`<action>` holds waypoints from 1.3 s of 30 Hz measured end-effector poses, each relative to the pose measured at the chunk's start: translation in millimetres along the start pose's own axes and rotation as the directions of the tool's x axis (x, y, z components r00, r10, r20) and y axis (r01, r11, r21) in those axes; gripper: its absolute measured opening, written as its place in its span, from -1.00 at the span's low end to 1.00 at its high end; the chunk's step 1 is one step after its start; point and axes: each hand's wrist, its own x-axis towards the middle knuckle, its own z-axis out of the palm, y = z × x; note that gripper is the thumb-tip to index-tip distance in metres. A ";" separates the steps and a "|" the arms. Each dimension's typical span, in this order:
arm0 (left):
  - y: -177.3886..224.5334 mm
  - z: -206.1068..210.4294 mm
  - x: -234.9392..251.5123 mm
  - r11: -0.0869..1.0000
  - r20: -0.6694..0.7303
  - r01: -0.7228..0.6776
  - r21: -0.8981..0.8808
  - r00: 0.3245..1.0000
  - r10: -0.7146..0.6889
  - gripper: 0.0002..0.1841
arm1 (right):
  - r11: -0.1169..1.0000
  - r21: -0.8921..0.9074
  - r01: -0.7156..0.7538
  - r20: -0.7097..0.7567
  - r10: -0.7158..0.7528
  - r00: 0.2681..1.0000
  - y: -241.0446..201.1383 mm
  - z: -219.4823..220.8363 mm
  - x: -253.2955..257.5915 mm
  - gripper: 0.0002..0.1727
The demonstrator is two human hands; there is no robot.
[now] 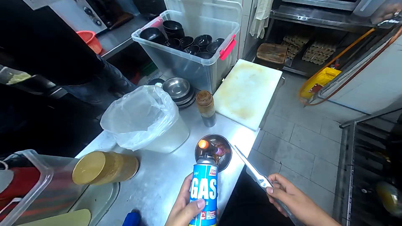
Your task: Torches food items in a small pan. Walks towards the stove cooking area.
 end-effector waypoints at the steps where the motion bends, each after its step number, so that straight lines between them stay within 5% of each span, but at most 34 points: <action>1: -0.1 0.3 -0.7 1.000 0.000 0.002 0.001 1.000 -0.002 -0.20 | 1.000 0.004 0.003 0.002 -0.003 1.000 -0.1 0.2 0.2 -0.66; 39: 9.4 1.6 -20.5 0.999 0.035 -0.039 0.001 0.999 0.039 -0.25 | 0.998 0.065 0.009 0.023 -0.010 1.000 2.7 0.8 -0.7 -0.72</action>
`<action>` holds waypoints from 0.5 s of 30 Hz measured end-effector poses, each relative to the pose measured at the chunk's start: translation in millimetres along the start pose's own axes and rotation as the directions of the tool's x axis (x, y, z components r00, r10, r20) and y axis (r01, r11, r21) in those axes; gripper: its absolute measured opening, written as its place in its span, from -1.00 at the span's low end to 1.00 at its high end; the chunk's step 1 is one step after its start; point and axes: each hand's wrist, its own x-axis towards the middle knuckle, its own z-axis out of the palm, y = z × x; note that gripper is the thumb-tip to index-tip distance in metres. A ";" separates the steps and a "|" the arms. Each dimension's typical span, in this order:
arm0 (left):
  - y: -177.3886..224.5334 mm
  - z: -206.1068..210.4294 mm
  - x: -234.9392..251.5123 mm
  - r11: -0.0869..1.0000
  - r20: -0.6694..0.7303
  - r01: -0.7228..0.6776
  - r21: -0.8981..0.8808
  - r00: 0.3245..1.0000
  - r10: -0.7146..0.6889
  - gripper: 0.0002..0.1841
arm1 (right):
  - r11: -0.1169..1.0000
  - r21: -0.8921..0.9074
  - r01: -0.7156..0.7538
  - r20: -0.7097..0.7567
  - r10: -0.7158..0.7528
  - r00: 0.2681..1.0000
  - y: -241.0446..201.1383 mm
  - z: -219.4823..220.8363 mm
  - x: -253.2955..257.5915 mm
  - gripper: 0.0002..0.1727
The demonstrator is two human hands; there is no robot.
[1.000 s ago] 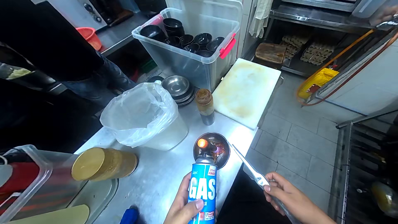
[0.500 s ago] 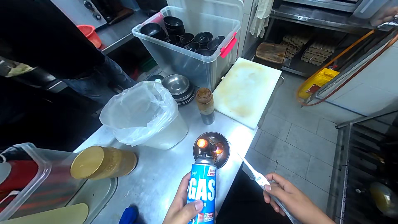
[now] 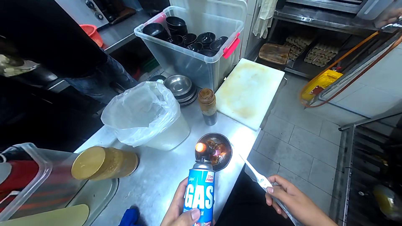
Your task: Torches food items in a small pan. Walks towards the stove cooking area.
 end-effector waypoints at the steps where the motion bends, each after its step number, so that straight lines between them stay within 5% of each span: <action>1: 1.0 -0.5 -3.0 1.000 0.004 -0.004 0.012 1.000 0.004 -0.26 | 1.000 -0.002 0.002 -0.001 -0.002 1.000 0.0 -0.1 0.0 -0.72; 15: -0.9 -12.1 -29.0 0.997 -0.067 0.000 0.082 0.998 0.005 -0.29 | 0.999 -0.045 0.002 0.018 -0.001 1.000 -2.2 3.8 0.1 -0.72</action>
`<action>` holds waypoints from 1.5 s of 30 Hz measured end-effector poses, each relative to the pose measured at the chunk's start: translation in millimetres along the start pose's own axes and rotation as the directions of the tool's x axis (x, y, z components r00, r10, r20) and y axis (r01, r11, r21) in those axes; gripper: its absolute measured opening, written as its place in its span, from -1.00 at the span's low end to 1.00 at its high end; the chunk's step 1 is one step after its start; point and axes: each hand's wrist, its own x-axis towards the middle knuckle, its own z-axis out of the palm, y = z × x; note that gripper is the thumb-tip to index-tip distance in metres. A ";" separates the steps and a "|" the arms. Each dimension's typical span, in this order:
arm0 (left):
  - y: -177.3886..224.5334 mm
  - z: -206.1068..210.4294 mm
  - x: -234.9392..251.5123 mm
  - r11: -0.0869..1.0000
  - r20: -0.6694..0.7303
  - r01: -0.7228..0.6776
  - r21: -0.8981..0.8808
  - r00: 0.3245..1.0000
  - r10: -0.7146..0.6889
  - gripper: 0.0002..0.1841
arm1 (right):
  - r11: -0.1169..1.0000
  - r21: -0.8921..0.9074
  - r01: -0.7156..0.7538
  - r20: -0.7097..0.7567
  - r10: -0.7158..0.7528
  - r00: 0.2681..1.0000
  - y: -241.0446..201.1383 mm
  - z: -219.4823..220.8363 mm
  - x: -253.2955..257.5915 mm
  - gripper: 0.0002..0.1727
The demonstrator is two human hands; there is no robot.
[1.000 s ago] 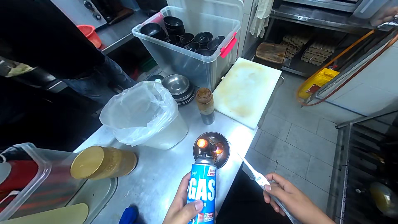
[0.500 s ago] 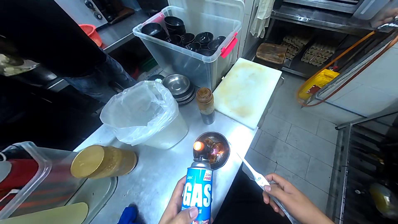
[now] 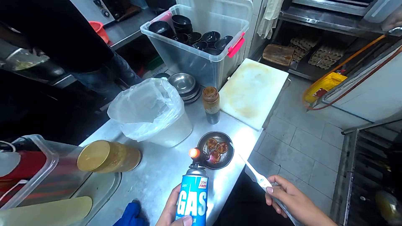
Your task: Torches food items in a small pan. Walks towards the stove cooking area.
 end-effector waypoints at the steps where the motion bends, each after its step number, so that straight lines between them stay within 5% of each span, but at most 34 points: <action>1: 0.3 0.4 -0.9 1.000 0.000 -0.002 0.004 1.000 0.002 -0.29 | 1.000 -0.003 -0.001 -0.001 0.001 1.000 -0.1 0.0 0.2 -0.72; 45: 1.8 -4.0 -7.6 1.000 0.077 0.008 -0.003 0.997 -0.007 -0.26 | 1.000 -0.031 0.004 0.017 -0.003 1.000 1.8 5.6 -0.7 -0.72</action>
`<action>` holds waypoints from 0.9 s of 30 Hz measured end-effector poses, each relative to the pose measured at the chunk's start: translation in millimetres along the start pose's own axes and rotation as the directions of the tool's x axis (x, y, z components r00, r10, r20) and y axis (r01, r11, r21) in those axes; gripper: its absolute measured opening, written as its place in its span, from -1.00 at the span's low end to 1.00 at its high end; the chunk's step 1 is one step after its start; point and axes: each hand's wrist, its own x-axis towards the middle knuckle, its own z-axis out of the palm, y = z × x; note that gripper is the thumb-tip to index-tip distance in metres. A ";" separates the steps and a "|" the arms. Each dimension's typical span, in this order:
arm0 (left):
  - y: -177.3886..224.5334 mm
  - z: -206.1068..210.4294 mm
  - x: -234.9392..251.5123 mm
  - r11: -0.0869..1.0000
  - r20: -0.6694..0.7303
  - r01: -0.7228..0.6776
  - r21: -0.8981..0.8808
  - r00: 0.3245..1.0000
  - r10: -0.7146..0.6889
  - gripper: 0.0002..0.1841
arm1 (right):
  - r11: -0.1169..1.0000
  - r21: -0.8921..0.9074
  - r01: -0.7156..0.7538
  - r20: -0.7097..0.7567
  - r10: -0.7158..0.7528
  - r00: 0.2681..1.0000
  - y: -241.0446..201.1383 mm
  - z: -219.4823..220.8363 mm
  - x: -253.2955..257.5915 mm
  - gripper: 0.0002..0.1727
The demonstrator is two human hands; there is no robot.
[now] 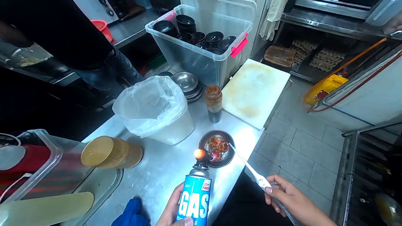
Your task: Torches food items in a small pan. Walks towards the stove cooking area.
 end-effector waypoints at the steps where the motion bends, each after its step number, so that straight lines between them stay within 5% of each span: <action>1: -0.9 -0.2 0.2 1.000 0.001 -0.005 -0.009 1.000 0.005 -0.26 | 1.000 -0.001 0.000 0.001 0.000 1.000 0.3 0.0 0.1 -0.72; 27: -4.9 0.2 5.2 1.000 0.022 0.002 -0.023 1.000 -0.001 -0.27 | 1.000 0.001 -0.001 -0.018 0.001 1.000 3.3 1.4 -3.4 -0.73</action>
